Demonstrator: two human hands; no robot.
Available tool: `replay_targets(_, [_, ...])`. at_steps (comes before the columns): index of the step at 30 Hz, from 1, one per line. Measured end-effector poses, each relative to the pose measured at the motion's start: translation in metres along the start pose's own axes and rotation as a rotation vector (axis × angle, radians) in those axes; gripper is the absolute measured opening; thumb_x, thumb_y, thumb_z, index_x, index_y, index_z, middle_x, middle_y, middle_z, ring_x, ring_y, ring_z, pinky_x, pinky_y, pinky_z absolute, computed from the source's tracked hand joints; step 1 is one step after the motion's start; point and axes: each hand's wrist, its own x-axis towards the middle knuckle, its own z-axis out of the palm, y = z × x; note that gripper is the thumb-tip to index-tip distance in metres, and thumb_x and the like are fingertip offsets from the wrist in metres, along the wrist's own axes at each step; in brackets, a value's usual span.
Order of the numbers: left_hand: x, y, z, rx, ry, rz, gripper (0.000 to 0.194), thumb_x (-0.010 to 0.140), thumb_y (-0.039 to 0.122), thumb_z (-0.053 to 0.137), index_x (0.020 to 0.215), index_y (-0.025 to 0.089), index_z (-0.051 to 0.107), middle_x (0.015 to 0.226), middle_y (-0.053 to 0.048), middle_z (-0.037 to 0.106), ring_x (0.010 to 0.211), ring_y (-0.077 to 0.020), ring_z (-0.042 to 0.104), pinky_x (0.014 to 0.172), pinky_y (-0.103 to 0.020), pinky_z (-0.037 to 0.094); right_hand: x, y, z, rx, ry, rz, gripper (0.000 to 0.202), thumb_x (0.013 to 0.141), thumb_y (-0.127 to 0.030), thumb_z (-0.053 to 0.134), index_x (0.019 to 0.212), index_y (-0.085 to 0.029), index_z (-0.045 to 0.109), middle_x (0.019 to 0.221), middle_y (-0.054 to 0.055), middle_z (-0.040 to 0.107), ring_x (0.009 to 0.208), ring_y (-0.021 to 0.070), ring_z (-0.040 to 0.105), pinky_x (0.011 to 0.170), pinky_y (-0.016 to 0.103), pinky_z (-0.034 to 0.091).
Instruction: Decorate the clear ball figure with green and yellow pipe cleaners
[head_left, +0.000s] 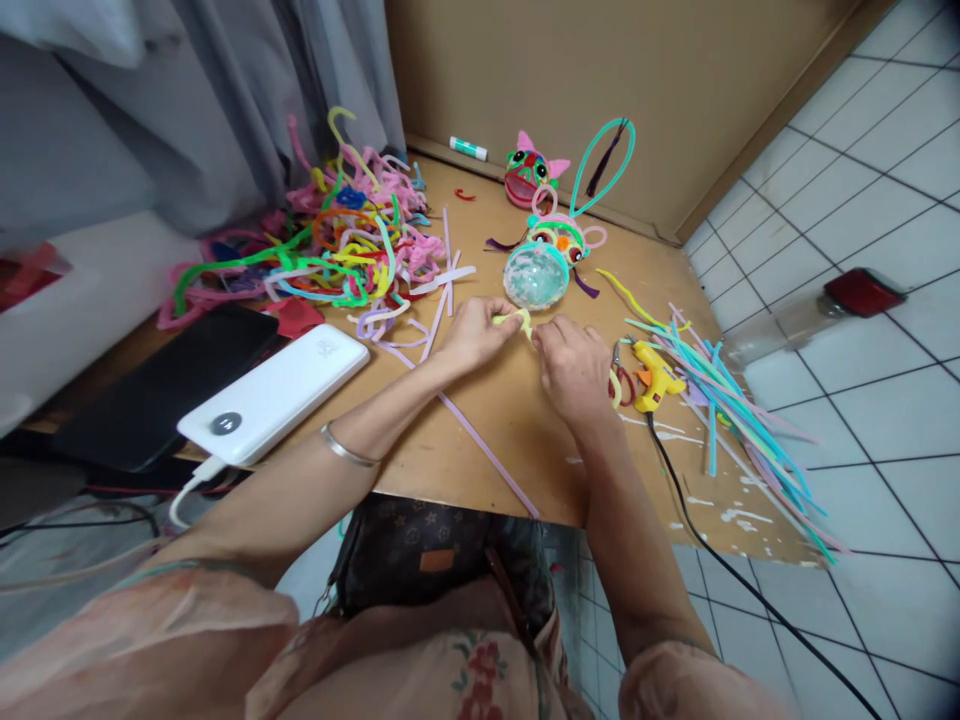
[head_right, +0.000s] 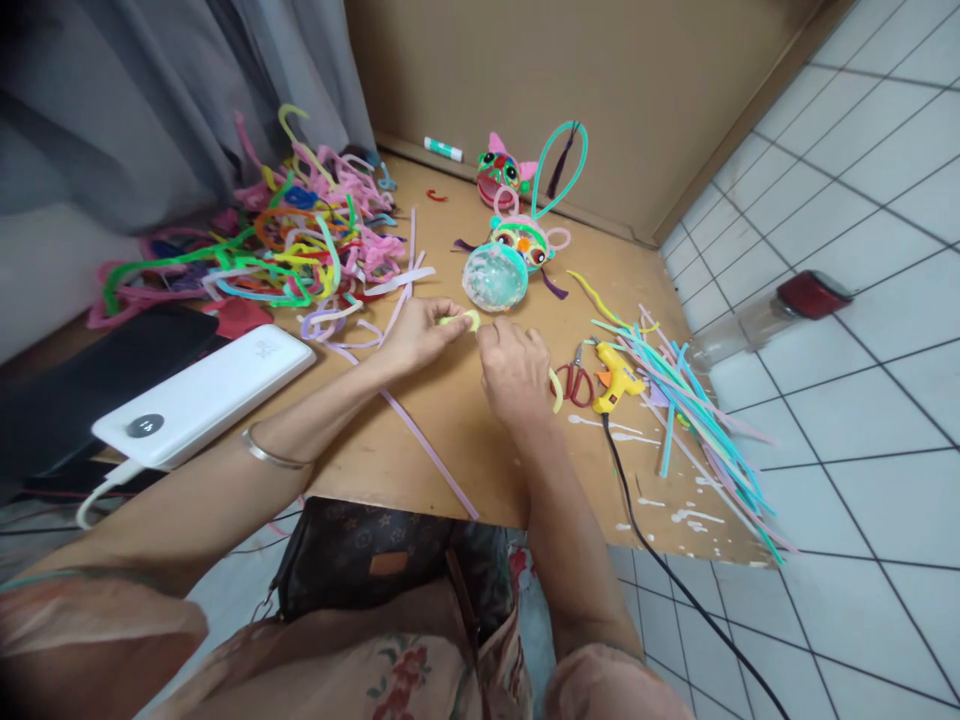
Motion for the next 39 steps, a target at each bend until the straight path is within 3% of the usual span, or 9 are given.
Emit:
replay_targets(8, [0.003, -0.003, 0.003, -0.289, -0.068, -0.067, 0.032, 0.074, 0.045, 0.069, 0.07, 0.013, 0.066, 0.058, 0.0, 0.058, 0.054, -0.0097, 0.046, 0.057, -0.023, 0.035, 0.0, 0.002, 0.001, 0.031, 0.053, 0.006, 0.024, 0.095, -0.015, 0.041, 0.09, -0.017, 0.063, 0.085, 0.008, 0.066, 0.075, 0.0193, 0.054, 0.068, 0.032, 0.027])
replay_targets(20, [0.005, -0.002, 0.0, -0.259, -0.035, -0.045, 0.027, 0.075, 0.039, 0.069, 0.069, 0.012, 0.068, 0.056, 0.0, 0.058, 0.054, -0.0098, 0.048, 0.059, -0.024, 0.037, 0.0, 0.003, -0.001, 0.057, 0.124, 0.052, 0.024, 0.097, -0.02, 0.041, 0.089, -0.017, 0.064, 0.084, 0.007, 0.065, 0.074, 0.0191, 0.054, 0.068, 0.031, 0.028])
replay_targets(27, [-0.001, 0.003, -0.002, 0.067, -0.091, 0.067, 0.021, 0.081, 0.031, 0.063, 0.077, 0.013, 0.073, 0.065, -0.002, 0.067, 0.062, -0.015, 0.057, 0.067, -0.026, 0.042, 0.0, 0.003, -0.002, 0.024, 0.107, 0.041, 0.026, 0.097, -0.019, 0.038, 0.093, -0.016, 0.063, 0.089, 0.009, 0.065, 0.08, 0.0207, 0.054, 0.071, 0.033, 0.028])
replay_targets(32, [-0.005, 0.004, -0.002, 0.304, -0.233, 0.225, 0.017, 0.083, 0.026, 0.06, 0.084, 0.017, 0.075, 0.084, -0.007, 0.074, 0.079, -0.0196, 0.065, 0.076, -0.029, 0.045, 0.0, 0.007, 0.001, 0.012, 0.076, -0.006, 0.026, 0.097, -0.021, 0.039, 0.091, -0.017, 0.064, 0.088, 0.01, 0.066, 0.081, 0.0216, 0.054, 0.074, 0.034, 0.028])
replay_targets(36, [-0.003, 0.001, -0.004, 0.322, -0.313, 0.313, 0.016, 0.082, 0.023, 0.061, 0.081, 0.017, 0.075, 0.078, -0.005, 0.072, 0.074, -0.0177, 0.063, 0.074, -0.028, 0.044, 0.001, 0.012, 0.003, 0.138, 0.074, 0.003, 0.023, 0.095, -0.023, 0.045, 0.088, -0.017, 0.066, 0.087, 0.009, 0.067, 0.082, 0.0212, 0.056, 0.076, 0.034, 0.032])
replay_targets(39, [-0.001, 0.003, -0.006, 0.116, -0.335, 0.288, 0.016, 0.08, 0.027, 0.065, 0.081, 0.016, 0.076, 0.08, -0.004, 0.072, 0.075, -0.0167, 0.064, 0.073, -0.027, 0.045, 0.002, 0.018, 0.005, 0.454, 0.116, 0.108, 0.02, 0.093, -0.026, 0.05, 0.084, -0.018, 0.067, 0.085, 0.007, 0.068, 0.082, 0.0194, 0.059, 0.075, 0.032, 0.038])
